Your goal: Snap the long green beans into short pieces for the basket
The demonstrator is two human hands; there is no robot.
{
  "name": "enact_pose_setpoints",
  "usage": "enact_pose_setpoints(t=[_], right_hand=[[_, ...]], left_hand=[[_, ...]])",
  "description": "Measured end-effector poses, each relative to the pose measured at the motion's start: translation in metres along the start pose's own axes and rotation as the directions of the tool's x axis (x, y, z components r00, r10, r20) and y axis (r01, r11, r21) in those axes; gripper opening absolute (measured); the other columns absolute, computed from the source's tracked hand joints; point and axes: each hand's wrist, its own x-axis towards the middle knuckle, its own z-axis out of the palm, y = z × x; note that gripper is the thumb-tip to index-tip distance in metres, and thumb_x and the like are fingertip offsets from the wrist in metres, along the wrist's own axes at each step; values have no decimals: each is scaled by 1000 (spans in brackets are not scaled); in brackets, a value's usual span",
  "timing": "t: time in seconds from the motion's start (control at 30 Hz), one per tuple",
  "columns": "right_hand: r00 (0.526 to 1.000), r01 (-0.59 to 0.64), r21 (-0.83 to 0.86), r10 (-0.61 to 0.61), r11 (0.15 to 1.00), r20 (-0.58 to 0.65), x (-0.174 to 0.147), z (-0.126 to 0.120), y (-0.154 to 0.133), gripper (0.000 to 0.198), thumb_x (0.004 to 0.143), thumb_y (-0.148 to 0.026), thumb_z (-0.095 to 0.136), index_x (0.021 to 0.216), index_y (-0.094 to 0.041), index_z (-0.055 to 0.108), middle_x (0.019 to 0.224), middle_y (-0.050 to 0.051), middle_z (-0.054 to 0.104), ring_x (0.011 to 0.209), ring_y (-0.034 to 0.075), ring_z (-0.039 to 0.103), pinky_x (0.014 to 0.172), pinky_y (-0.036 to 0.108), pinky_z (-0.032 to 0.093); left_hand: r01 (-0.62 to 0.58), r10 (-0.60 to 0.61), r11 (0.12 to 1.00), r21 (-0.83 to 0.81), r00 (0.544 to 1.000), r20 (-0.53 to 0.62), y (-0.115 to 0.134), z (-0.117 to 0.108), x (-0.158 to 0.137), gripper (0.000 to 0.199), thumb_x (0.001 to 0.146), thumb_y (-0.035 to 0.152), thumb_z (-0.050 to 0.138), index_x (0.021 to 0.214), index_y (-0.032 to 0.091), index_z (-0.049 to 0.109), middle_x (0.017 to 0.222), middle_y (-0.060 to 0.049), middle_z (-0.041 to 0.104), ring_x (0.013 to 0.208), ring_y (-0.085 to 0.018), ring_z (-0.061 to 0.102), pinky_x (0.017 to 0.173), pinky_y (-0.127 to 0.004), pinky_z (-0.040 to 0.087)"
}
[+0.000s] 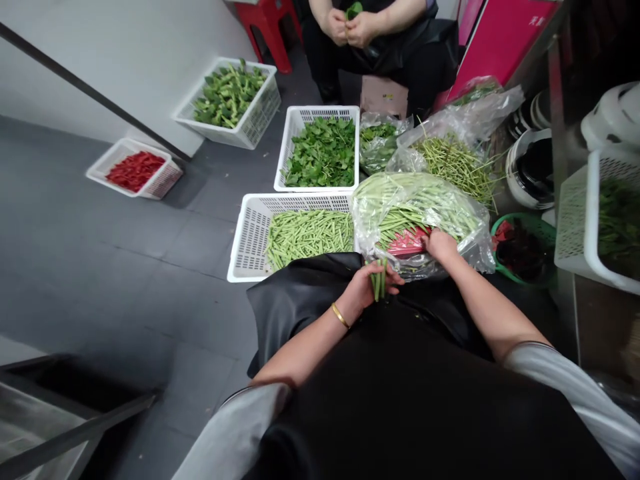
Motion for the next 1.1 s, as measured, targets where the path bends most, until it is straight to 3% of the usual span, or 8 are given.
enact_pose_setpoints(t=[0.13, 0.27, 0.37, 0.5, 0.6, 0.87, 1.0, 1.1], right_hand=[[999, 36, -75, -34, 997, 27, 9, 5, -3, 32, 93, -25, 46, 109, -3, 64, 106, 26, 68, 99, 28, 65, 83, 33, 44], [978, 199, 116, -205, 973, 41, -53, 8, 0, 24, 88, -27, 48, 81, -14, 67, 84, 13, 72, 78, 22, 67, 71, 27, 45], [882, 451, 328, -470, 830, -22, -116, 10, -5, 17, 83, -19, 49, 73, -17, 61, 72, 3, 68, 64, 15, 62, 63, 23, 43], [703, 709, 218, -695, 670, -149, -166, 12, -21, 17, 86, -19, 47, 72, -17, 58, 70, 3, 63, 59, 13, 55, 58, 23, 38], [662, 749, 129, -726, 650, -189, -173, 11, -27, 18, 88, -19, 46, 73, -17, 57, 71, 5, 62, 60, 14, 54, 58, 25, 38], [780, 621, 484, -544, 616, -309, -175, -2, -31, 17, 83, -25, 50, 67, -20, 52, 63, 2, 58, 56, 14, 52, 57, 26, 42], [934, 333, 915, -212, 226, -288, -173, -25, -52, 22, 87, -38, 49, 71, -22, 49, 56, -2, 53, 49, 14, 53, 49, 25, 43], [917, 356, 924, -243, 139, -317, -174, -40, -70, 23, 87, -42, 50, 74, -22, 51, 60, 0, 57, 53, 15, 56, 51, 27, 46]], left_hand=[[7, -10, 999, 35, 997, 72, -2, 2, -2, 37, 61, 28, 74, 93, 14, 63, 55, 3, 50, 49, -11, 51, 48, -23, 43], [62, -48, 991, 118, 993, -112, -10, 0, 6, 37, 60, 32, 81, 85, 11, 64, 46, 10, 35, 36, -2, 29, 38, -17, 21], [127, -78, 971, 204, 969, -233, -22, -1, 14, 43, 61, 42, 81, 81, 9, 63, 55, 2, 52, 37, -2, 32, 38, -18, 20], [71, -28, 972, 226, 982, -189, -32, 2, 14, 44, 57, 42, 84, 72, 10, 58, 57, 1, 54, 39, -2, 35, 38, -18, 23], [-10, 44, 977, 213, 987, -156, -31, 8, 5, 46, 55, 43, 85, 69, 11, 55, 57, 1, 54, 40, -2, 36, 38, -18, 23], [-202, 214, 976, 78, 953, -214, -24, 19, -15, 32, 64, 30, 81, 73, 11, 56, 60, 1, 55, 43, -2, 37, 39, -17, 23], [-181, 149, 971, -155, 969, -197, -19, 32, -16, 21, 74, 24, 71, 75, 10, 55, 68, -3, 60, 45, -1, 38, 40, -16, 23], [-119, 92, 971, -208, 987, -136, -14, 41, -15, 22, 81, 27, 63, 70, 12, 52, 58, 1, 53, 42, -3, 36, 40, -18, 24]])
